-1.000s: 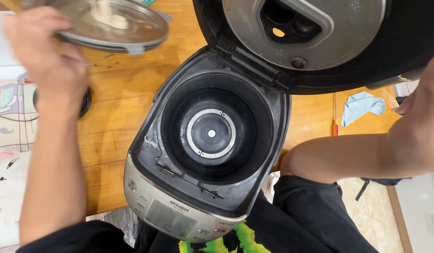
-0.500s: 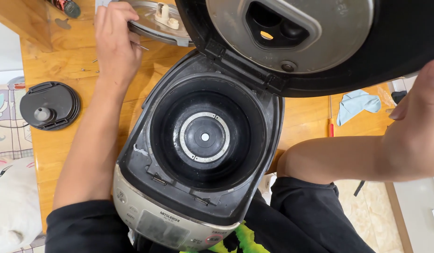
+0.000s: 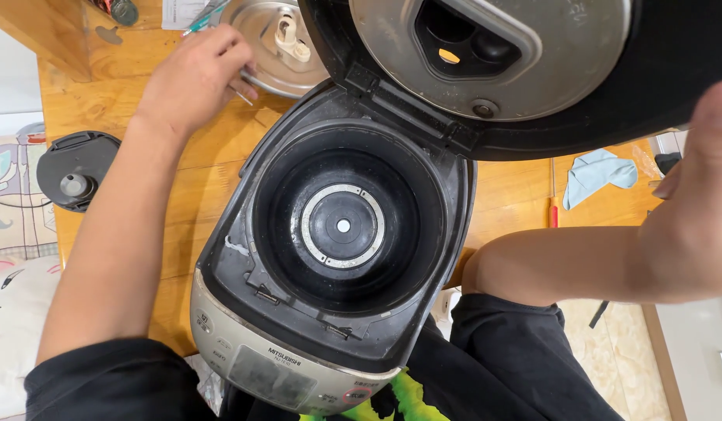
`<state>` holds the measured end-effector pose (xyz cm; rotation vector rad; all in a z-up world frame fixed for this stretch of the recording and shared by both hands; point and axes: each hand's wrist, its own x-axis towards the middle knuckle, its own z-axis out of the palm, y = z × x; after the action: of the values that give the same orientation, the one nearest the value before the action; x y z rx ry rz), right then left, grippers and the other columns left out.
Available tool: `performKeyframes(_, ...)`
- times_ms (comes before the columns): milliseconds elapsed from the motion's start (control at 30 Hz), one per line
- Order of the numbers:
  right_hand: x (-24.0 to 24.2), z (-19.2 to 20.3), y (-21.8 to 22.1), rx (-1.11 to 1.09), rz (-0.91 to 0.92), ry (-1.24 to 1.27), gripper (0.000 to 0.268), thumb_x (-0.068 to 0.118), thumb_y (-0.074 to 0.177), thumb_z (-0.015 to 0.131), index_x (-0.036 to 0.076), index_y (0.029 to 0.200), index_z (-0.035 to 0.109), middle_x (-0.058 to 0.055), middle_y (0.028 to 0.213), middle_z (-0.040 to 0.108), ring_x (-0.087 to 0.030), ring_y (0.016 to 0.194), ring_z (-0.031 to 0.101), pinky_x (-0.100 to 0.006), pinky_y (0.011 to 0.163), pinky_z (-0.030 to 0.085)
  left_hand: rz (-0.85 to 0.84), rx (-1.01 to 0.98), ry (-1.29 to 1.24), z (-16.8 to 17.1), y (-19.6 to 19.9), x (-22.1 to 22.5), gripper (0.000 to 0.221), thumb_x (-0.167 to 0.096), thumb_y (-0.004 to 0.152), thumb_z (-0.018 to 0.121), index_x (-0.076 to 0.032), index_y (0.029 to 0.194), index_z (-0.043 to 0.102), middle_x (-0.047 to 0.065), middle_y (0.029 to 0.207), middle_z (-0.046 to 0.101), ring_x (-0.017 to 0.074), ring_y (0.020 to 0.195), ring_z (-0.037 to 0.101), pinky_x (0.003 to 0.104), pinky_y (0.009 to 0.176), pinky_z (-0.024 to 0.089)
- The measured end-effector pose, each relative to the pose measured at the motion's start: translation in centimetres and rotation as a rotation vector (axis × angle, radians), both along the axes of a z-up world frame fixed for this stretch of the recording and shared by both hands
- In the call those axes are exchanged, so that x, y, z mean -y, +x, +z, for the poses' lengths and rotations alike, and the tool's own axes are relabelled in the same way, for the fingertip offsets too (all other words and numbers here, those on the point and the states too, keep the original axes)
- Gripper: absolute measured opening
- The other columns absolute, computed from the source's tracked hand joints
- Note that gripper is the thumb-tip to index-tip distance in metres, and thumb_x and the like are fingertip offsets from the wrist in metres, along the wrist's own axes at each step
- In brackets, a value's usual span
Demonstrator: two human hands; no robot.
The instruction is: Disassembling a rice cooker by removing screws with a screwdriver and prying off the outer casing.
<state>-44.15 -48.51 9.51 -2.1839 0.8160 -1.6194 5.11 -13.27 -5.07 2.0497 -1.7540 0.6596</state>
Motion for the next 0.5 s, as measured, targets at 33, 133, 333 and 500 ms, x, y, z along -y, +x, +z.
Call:
performKeyframes(33, -0.8, 0.5, 0.7, 0.049, -0.006, 0.015, 0.072, 0.015, 0.158, 0.111, -0.003, 0.099, 0.074, -0.008, 0.081, 0.054, -0.019, 0.072, 0.05, -0.034, 0.077, 0.038, 0.023, 0.002, 0.052, -0.4, 0.1, -0.2, 0.031, 0.008, 0.095, 0.088, -0.005, 0.118, 0.071, 0.012, 0.124, 0.065, 0.0377, 0.104, 0.067, 0.048, 0.084, 0.058)
performKeyframes(133, -2.1, 1.2, 2.0, 0.131, -0.06, 0.047, 0.068, 0.016, 0.149, 0.118, 0.0, 0.096, 0.078, -0.006, 0.078, 0.056, -0.016, 0.068, 0.048, -0.032, 0.071, 0.035, 0.105, -0.053, 0.185, -1.2, -0.2, -0.2, 0.024, 0.004, 0.101, 0.08, -0.012, 0.118, 0.075, 0.009, 0.123, 0.064, 0.0396, 0.107, 0.068, 0.049, 0.071, 0.058)
performKeyframes(333, -3.1, 1.9, 2.9, 0.216, -0.051, 0.007, 0.055, 0.014, 0.137, 0.12, -0.003, 0.099, 0.085, -0.008, 0.08, 0.061, -0.018, 0.066, 0.049, -0.032, 0.065, 0.036, 0.193, 0.07, 0.168, -3.6, 1.9, 1.2, 0.013, -0.001, 0.101, 0.082, -0.011, 0.109, 0.083, 0.006, 0.111, 0.074, 0.0332, 0.105, 0.068, 0.046, 0.094, 0.06)
performKeyframes(500, -2.7, 1.9, 2.4, 0.143, -0.05, -0.03, 0.056, 0.014, 0.144, 0.118, -0.003, 0.102, 0.085, -0.009, 0.082, 0.063, -0.019, 0.067, 0.052, -0.032, 0.067, 0.04, 0.224, 0.169, 0.116, -4.3, 2.5, 1.8, 0.03, 0.009, 0.083, 0.083, -0.014, 0.103, 0.085, 0.002, 0.099, 0.074, 0.0311, 0.099, 0.065, 0.045, 0.09, 0.06)
